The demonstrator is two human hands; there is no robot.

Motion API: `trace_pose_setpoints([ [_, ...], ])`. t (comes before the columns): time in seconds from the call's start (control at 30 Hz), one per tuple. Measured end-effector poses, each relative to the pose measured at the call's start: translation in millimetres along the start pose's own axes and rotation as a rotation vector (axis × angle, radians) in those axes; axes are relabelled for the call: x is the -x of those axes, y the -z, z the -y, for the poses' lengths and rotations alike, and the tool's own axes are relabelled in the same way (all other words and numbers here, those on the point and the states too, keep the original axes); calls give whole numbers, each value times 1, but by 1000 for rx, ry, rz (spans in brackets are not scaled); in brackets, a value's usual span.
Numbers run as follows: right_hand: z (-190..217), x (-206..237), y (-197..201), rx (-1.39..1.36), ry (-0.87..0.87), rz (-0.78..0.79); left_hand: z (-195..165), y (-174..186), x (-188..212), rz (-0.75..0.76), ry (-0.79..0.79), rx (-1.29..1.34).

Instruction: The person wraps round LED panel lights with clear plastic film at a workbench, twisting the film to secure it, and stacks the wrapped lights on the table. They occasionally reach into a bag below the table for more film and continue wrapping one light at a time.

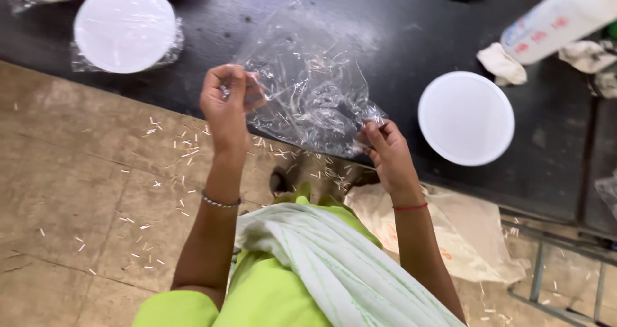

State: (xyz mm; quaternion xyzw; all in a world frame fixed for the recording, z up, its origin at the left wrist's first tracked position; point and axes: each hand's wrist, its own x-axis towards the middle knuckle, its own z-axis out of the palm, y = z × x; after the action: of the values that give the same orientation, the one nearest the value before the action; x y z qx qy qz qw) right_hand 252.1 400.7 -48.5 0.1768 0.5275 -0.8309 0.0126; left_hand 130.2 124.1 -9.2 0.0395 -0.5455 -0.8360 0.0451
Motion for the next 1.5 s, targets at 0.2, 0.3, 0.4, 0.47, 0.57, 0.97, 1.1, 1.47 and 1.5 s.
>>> trace_pose_setpoints([
  [0.2,-1,-53,-26,-99,193,-108,28,47,-85,-111,-95,-331],
  [0.3,1,-63,-41,-92,192,-192,23,51,-107,-133,-416,-627],
  [0.4,-4,-70,-62,-67,213,-243,9,39,-108,-63,-639,-799],
  [0.47,-12,-73,-79,-36,249,-257,3,26,-95,96,-613,-899],
  [0.57,-28,-79,-107,17,342,-240,6,-5,-74,452,-192,-959],
  [0.97,-29,-115,-73,61,235,-415,2,23,-90,464,-368,-903],
  [1.1,-20,-122,-73,201,232,-386,-1,18,-81,453,-577,-1013],
  [1.47,12,-84,-90,1066,563,-272,22,-42,-76,302,-548,-1244],
  [1.5,13,-80,-90,1143,704,-284,24,-51,-72,343,-503,-1244],
])
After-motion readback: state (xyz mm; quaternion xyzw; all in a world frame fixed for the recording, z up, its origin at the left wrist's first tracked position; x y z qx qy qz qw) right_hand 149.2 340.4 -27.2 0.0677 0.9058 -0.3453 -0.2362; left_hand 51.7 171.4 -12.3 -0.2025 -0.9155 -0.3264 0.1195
